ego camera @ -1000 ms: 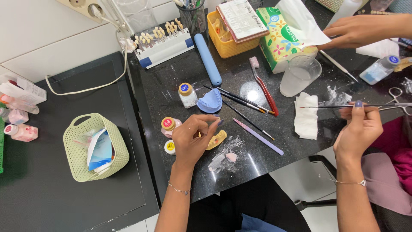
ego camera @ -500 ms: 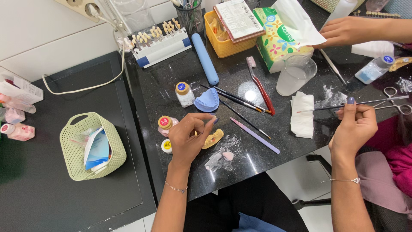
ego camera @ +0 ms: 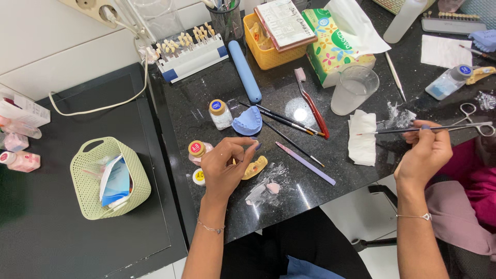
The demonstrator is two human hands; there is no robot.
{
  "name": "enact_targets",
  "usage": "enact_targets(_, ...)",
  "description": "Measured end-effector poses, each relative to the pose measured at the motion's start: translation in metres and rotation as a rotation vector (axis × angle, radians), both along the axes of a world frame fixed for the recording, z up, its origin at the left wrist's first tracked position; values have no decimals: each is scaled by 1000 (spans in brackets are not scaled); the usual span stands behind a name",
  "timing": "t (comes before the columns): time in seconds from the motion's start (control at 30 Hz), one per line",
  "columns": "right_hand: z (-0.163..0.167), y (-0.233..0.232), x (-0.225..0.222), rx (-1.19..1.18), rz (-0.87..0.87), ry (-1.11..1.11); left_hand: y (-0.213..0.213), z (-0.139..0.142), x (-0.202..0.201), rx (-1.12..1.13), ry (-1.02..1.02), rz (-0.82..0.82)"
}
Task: The person holds a small dental prosthesis in one hand and uses a fine brush to apply and shape pink ceramic powder on it, dipping the brush in liquid and wiping it on a tissue between strokes. They then work on a second prosthesis set into a blue plaster dental model on the bench, adding material with the brush.
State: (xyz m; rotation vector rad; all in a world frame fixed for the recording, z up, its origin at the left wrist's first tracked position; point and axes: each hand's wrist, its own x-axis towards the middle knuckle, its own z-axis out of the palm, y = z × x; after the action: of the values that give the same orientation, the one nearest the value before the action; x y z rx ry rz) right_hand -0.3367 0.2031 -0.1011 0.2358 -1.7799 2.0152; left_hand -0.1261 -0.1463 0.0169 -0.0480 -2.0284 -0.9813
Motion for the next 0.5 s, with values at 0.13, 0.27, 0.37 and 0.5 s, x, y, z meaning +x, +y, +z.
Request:
enact_targets(0.13, -1, 0, 0, -86, 24, 30, 1, 0, 0, 12, -1, -3)
enact_targets(0.27, 0, -1, 0, -14, -7, -2, 1, 0, 0, -3, -15, 12)
enact_targets(0.37, 3, -3, 2, -6, -15, -1, 1, 0, 0, 2, -12, 1)
enact_targets(0.5, 6, -6, 5, 38, -43, 18, 0, 0, 0, -15, 7, 9)
